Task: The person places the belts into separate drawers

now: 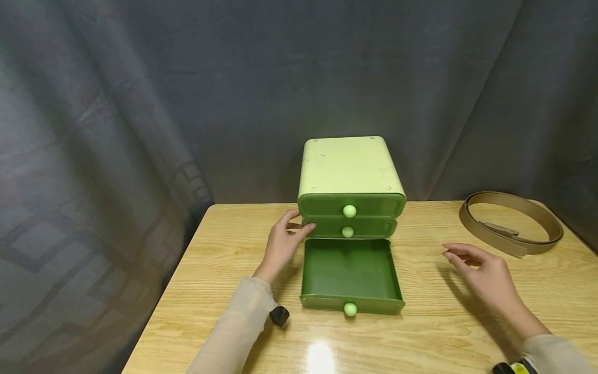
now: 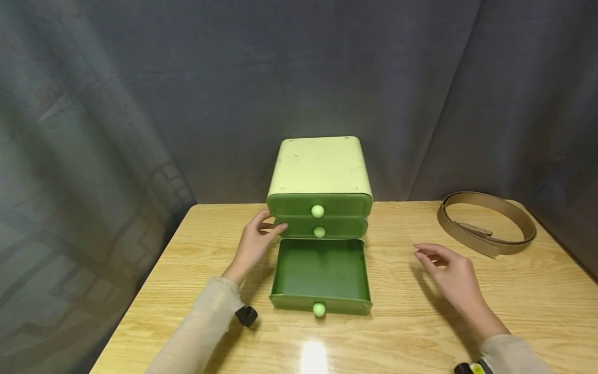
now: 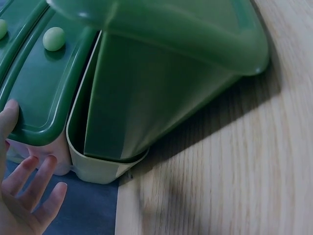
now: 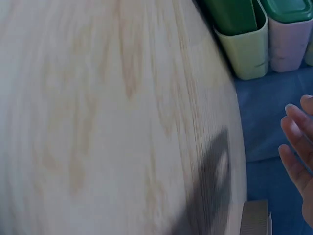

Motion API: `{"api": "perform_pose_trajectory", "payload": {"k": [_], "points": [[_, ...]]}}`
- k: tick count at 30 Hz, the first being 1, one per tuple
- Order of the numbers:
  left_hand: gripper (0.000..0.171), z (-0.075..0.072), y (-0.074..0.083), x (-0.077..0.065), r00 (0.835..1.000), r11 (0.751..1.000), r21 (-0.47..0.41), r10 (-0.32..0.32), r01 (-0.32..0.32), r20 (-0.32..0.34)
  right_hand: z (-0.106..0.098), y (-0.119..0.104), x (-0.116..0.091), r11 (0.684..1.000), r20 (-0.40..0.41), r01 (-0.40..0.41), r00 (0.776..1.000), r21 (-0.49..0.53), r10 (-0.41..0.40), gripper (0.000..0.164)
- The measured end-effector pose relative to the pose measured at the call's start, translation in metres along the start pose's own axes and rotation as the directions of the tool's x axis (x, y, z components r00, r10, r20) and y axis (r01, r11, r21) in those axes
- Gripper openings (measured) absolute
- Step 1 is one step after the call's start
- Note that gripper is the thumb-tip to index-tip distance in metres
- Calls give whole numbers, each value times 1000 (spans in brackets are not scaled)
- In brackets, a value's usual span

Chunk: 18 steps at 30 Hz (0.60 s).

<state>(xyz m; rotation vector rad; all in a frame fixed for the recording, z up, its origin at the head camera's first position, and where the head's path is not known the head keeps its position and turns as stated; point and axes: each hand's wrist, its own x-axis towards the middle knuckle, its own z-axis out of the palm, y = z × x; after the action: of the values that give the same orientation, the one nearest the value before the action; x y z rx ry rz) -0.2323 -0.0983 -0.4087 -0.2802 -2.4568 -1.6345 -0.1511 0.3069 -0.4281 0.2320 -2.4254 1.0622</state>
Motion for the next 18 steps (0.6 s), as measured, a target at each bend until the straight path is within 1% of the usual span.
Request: {"api": "perform_pose_trajectory", "payload": {"k": [4,10,14,18], "points": [[46,0,0,0,1000,1000,0,9,-9,-1,-3,8,6,1000,-6,24,1000,-9,-24,18],[46,-1,0,0,1000,1000,-3,16,-16,2,-9,22,14,998,-39,56,998,-27,-57,19],[48,-1,-1,0,1000,1000,-7,16,-16,6,-13,33,17,998,-52,42,998,-37,-44,21],[46,-1,0,0,1000,1000,-6,13,-13,7,-20,41,19,999,-55,9,998,-45,-12,21]]}}
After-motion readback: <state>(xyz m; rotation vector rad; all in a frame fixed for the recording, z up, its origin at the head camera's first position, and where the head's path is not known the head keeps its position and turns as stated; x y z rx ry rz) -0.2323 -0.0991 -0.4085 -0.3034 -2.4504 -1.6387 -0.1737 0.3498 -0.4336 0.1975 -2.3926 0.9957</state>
